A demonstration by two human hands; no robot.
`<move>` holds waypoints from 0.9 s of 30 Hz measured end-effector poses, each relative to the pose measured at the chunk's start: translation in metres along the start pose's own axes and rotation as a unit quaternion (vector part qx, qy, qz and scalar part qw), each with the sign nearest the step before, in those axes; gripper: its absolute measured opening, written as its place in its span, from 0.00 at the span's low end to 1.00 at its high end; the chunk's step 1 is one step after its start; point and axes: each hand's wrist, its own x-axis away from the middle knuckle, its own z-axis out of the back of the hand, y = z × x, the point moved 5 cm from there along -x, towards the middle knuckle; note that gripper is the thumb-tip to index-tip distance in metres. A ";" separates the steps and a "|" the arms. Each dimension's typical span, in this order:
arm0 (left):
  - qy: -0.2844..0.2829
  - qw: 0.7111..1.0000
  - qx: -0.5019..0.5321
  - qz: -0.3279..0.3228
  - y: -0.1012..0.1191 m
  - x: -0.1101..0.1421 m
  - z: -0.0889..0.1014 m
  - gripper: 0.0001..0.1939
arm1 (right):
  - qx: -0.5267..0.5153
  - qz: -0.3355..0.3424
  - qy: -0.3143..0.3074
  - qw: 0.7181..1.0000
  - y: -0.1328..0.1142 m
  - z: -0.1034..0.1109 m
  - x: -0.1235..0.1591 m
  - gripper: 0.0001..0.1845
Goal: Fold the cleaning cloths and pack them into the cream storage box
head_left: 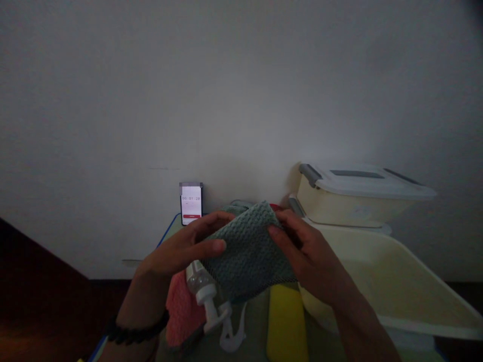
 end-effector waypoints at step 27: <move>-0.006 0.963 -0.267 -0.044 0.012 -0.002 -0.012 0.11 | 0.095 -0.042 -0.126 0.987 -0.002 -0.006 0.004 0.05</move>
